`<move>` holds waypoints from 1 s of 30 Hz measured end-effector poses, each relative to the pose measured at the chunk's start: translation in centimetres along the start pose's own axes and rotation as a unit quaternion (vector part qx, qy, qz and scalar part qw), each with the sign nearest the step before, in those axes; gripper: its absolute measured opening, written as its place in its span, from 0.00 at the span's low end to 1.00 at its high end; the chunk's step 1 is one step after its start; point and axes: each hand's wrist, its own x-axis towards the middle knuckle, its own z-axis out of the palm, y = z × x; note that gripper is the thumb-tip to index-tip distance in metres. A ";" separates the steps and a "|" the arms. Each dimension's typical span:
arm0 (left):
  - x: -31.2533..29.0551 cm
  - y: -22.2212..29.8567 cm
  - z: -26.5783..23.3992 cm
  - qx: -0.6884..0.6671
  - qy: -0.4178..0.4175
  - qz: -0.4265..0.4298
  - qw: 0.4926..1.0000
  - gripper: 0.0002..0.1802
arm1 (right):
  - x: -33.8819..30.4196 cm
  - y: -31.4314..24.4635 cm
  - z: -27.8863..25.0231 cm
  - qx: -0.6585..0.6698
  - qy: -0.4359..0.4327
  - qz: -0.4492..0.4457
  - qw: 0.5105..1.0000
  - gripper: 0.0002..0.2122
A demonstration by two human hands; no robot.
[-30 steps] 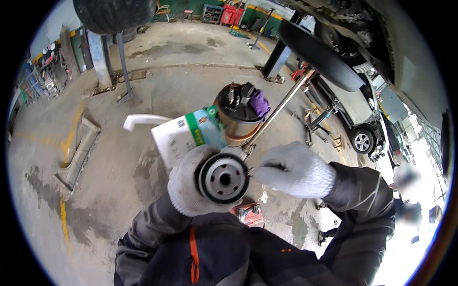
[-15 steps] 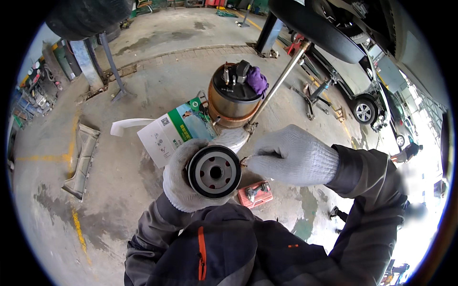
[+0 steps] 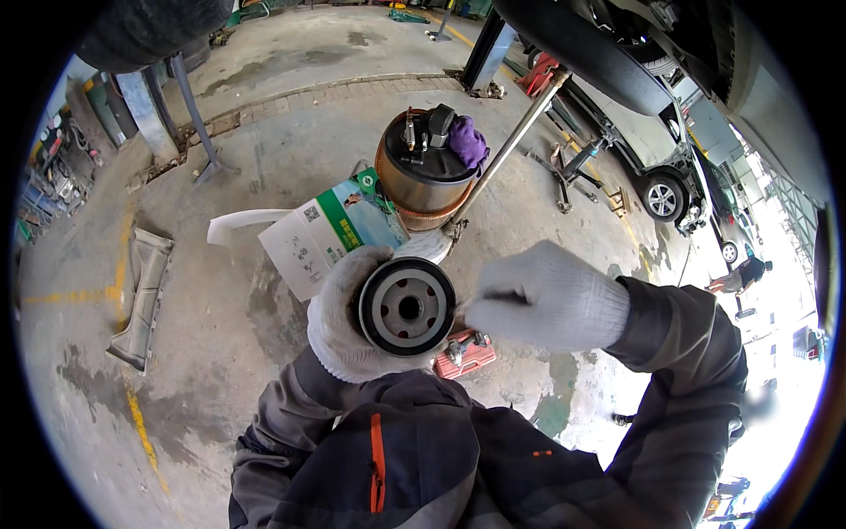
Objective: The person removes an oil filter from the underside of a raised car, then installs a new oil filter by hand. The person also wipes the engine area with a cloth and positions an oil drain pan beneath the vehicle.
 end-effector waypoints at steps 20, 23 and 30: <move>1.1 -0.7 3.0 -0.408 0.190 -0.190 0.872 0.38 | -3.1 -0.6 -14.7 -0.384 0.370 -0.163 0.830 0.11; -1.2 -4.3 3.1 -0.472 0.228 -0.151 0.838 0.34 | -1.9 2.6 -23.1 -0.490 0.443 -0.089 0.745 0.11; -0.1 -5.3 5.0 -0.521 0.424 -0.123 0.731 0.29 | 1.6 15.7 -40.1 -0.581 0.464 0.116 0.658 0.19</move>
